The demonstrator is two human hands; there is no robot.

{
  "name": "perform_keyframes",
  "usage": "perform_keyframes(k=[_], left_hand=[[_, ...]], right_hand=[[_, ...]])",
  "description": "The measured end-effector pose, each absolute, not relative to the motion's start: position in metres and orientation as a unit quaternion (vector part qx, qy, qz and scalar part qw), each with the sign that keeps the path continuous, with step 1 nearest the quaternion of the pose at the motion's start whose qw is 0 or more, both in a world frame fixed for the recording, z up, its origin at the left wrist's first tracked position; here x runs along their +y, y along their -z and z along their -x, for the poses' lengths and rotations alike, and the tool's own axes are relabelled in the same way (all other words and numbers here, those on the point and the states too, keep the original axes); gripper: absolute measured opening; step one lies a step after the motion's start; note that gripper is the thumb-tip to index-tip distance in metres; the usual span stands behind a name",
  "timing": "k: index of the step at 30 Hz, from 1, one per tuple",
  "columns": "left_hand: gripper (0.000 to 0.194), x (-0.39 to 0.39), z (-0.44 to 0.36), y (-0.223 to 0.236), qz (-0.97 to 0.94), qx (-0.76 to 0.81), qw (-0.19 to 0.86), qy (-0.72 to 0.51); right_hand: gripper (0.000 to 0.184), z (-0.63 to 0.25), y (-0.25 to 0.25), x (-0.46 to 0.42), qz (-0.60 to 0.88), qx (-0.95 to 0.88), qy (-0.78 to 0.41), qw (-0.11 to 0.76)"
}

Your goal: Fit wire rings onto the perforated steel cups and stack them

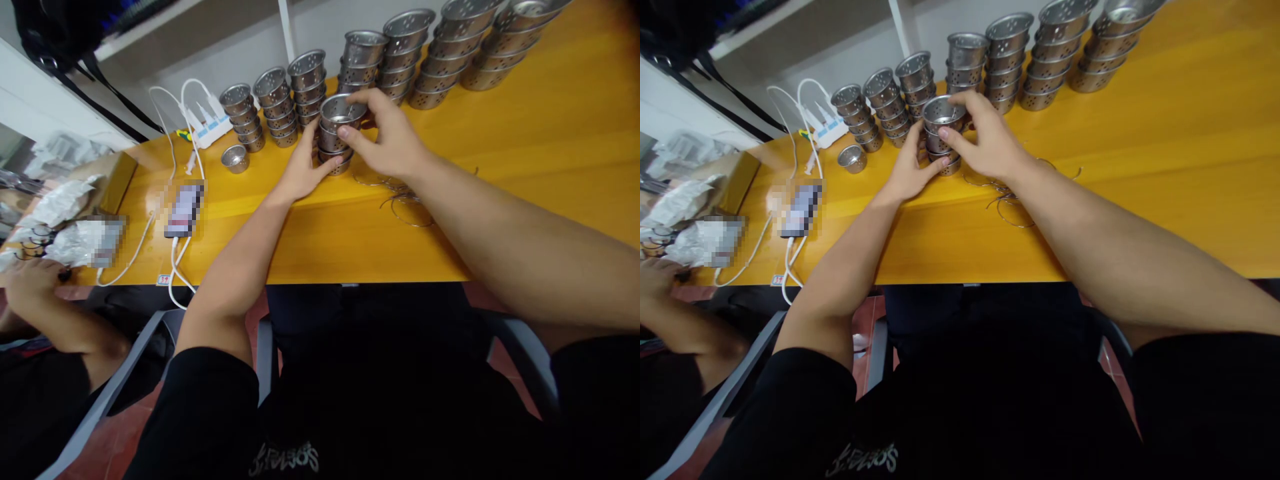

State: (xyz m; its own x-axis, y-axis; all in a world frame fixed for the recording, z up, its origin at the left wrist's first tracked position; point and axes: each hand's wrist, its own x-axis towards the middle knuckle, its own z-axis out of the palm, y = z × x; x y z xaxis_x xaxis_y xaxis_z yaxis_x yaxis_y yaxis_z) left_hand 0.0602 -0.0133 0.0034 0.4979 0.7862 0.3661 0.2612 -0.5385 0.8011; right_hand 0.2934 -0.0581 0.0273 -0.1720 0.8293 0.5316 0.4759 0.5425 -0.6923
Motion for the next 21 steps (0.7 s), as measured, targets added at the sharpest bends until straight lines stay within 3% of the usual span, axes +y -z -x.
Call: perform_keyframes(k=[6,8,11,14,15,17,19,21], left_hand=[[0.111,-0.02,-0.057,-0.011,-0.799,0.315,0.325,-0.397],[0.094,-0.023,-0.05,-0.018,-0.792,0.328,0.299,-0.419],[0.053,-0.019,-0.028,-0.032,-0.756,0.352,0.222,-0.504],[0.026,-0.006,0.001,-0.048,-0.707,0.369,0.066,-0.6],[0.026,-0.003,0.011,-0.054,-0.673,0.407,0.017,-0.617],[0.052,0.002,0.028,-0.063,-0.604,0.556,-0.016,-0.571],[0.074,0.005,0.04,-0.068,-0.516,0.679,0.008,-0.522],[0.084,0.011,0.052,-0.063,-0.467,0.74,0.064,-0.479]], right_hand=[[0.068,-0.296,-0.029,-0.062,0.394,-0.755,-0.192,0.487],[0.073,-0.297,-0.03,-0.063,0.386,-0.759,-0.189,0.49],[0.076,-0.298,-0.03,-0.062,0.384,-0.757,-0.189,0.493],[0.073,-0.301,-0.029,-0.061,0.41,-0.737,-0.178,0.507],[0.071,-0.303,-0.03,-0.06,0.43,-0.725,-0.166,0.512],[0.066,-0.309,-0.032,-0.06,0.483,-0.7,-0.136,0.509],[0.066,-0.317,-0.038,-0.061,0.535,-0.685,-0.122,0.48],[0.07,-0.327,-0.046,-0.062,0.576,-0.688,-0.121,0.424]])
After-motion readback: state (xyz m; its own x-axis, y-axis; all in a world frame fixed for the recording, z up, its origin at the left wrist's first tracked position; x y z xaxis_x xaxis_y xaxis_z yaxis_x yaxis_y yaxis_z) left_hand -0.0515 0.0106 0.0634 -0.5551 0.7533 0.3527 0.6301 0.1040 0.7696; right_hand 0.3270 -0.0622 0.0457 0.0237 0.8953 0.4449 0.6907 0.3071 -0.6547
